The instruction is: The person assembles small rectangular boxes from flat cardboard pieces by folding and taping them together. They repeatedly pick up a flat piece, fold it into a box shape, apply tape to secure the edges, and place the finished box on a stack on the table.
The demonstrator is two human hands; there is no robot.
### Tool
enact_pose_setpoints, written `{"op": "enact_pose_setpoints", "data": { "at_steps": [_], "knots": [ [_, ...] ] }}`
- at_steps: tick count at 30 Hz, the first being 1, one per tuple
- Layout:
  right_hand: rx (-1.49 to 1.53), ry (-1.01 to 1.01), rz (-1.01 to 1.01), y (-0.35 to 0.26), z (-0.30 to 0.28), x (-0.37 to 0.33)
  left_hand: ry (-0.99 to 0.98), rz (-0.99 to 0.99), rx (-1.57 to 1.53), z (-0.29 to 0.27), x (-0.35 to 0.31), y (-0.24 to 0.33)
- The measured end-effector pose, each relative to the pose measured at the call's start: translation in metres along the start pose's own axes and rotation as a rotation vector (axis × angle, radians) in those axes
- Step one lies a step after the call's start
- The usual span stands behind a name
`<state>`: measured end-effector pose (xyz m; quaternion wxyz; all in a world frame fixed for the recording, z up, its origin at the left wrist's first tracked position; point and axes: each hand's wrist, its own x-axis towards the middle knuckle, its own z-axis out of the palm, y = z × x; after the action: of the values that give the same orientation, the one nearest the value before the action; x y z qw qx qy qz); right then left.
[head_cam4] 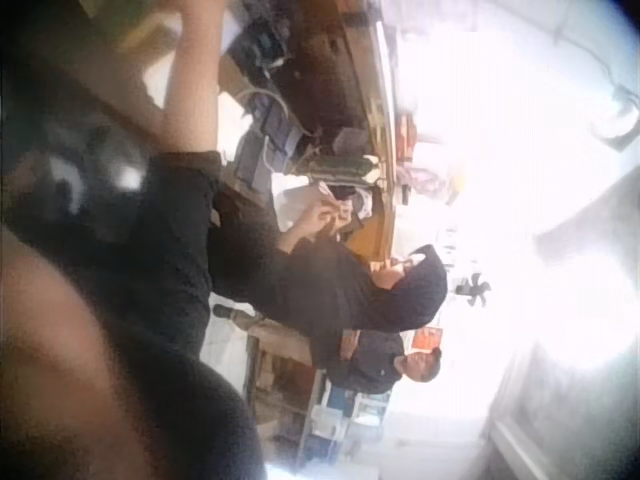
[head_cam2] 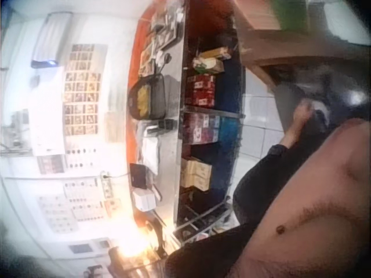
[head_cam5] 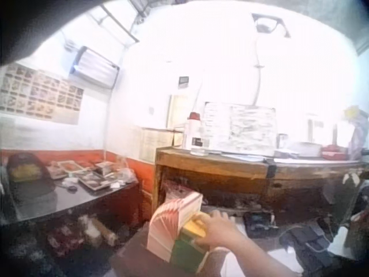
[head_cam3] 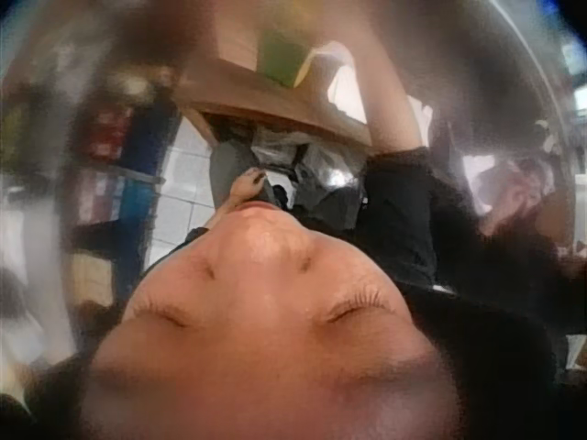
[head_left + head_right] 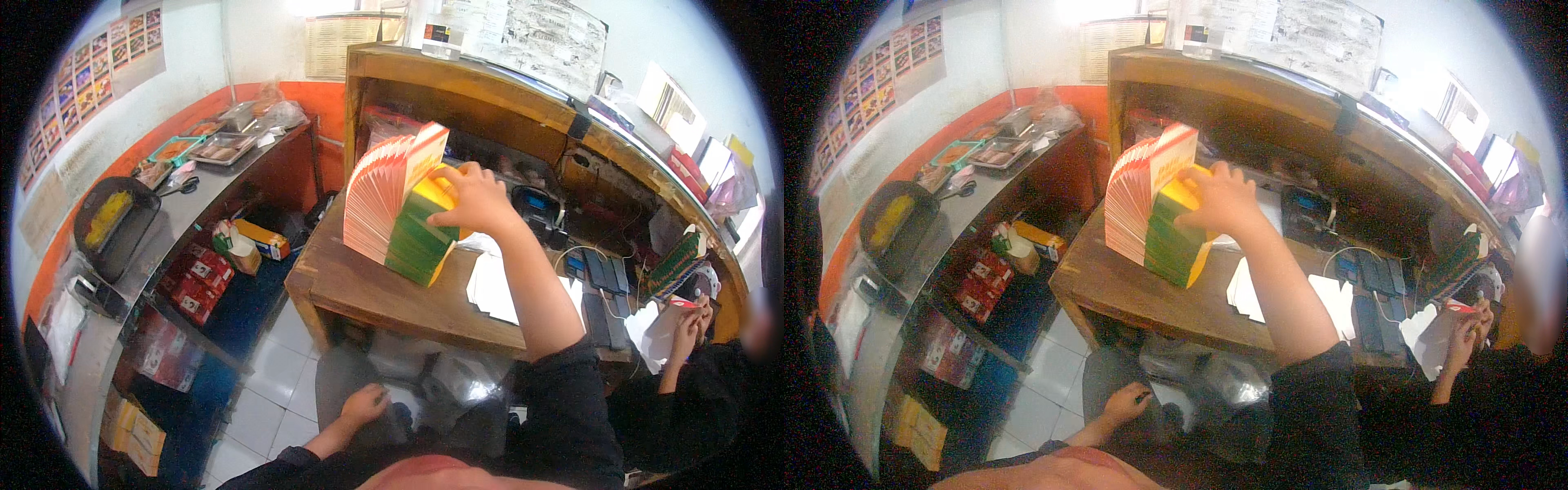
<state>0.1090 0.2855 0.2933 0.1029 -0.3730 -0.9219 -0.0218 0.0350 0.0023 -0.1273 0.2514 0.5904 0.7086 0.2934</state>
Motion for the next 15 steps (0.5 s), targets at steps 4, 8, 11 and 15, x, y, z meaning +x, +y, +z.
{"op": "enact_pose_setpoints", "data": {
  "at_steps": [4, 8, 11, 15],
  "knots": [
    [0.083, -0.094, 0.003, 0.008, 0.062, 0.02, 0.004, 0.056, -0.016, 0.008, 0.004, 0.001],
    [0.146, -0.009, -0.016, 0.005, 0.077, 0.017, 0.005, 0.048, 0.024, 0.016, 0.003, -0.01],
    [0.144, 0.003, -0.027, 0.007, 0.08, 0.019, -0.03, 0.055, 0.066, 0.006, 0.007, 0.0],
    [0.245, 0.1, -0.04, 0.012, 0.08, 0.017, 0.049, 0.108, 0.075, 0.01, 0.007, -0.002]
  ]
}}
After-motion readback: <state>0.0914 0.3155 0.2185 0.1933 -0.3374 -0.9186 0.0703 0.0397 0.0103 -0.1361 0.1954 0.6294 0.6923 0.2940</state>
